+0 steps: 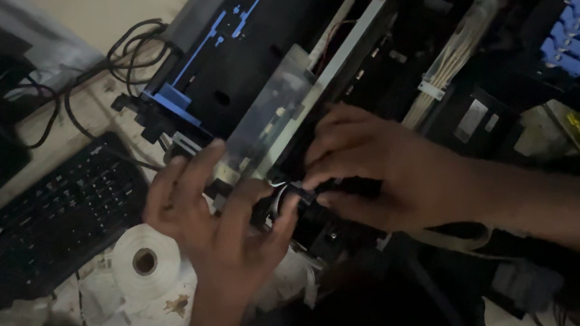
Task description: The person uses tweezers to manipulate a white ribbon cable inside a disassembled printer, then sets the tweezers down and uses both hands to adjust the cable and internal components.
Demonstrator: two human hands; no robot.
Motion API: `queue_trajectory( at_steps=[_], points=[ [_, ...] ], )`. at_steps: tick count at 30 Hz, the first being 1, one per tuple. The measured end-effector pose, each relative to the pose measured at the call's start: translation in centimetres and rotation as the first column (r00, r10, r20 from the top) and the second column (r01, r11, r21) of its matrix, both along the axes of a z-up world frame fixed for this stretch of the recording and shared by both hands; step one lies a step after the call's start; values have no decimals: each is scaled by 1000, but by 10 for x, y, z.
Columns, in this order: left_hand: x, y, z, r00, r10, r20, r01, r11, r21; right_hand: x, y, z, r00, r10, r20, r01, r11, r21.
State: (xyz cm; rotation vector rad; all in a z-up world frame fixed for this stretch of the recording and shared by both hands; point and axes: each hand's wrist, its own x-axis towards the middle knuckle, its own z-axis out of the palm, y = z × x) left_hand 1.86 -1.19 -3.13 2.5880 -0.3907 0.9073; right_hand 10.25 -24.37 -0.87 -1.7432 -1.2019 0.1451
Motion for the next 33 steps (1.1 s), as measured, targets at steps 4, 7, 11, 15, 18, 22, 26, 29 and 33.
queue_trajectory(
  at_steps=[4, 7, 11, 15, 18, 22, 26, 29, 33],
  points=[
    [-1, 0, -2, 1000, 7, -26, -7, 1000, 6, 2, 0, -1, 1000, 19, 1, -19, 1000, 5],
    [-1, 0, -3, 1000, 2, -18, -2, 1000, 7, 3, 0, -1, 999, 13, 32, -12, 999, -33],
    [-3, 0, -5, 1000, 14, -23, -14, 1000, 4, 0, -2, -2, 1000, -13, -12, 13, 1000, 2],
    [-2, 1, -7, 1000, 3, -8, -3, 1000, -11, -1, -1, -4, 999, -36, 8, 35, 999, 17],
    [-1, 0, -8, 1000, 6, 6, -6, 1000, -12, -1, 2, -5, 999, -43, 19, 42, 998, 47],
    [0, -2, -7, 1000, 10, 25, -10, 1000, -6, -1, 2, -4, 997, -53, -60, 58, 995, 75],
    [-2, 5, 1, 999, -21, 25, 21, 1000, 13, 7, 5, 0, 998, -53, 19, 53, 999, -8],
    [-8, 9, 8, 999, 40, -28, -39, 999, 38, 9, 8, 3, 997, -41, 58, 42, 999, -12],
    [-8, 12, 10, 997, 19, -79, -9, 992, 129, 10, 8, 5, 981, -50, 189, 55, 998, -21]
  ],
)
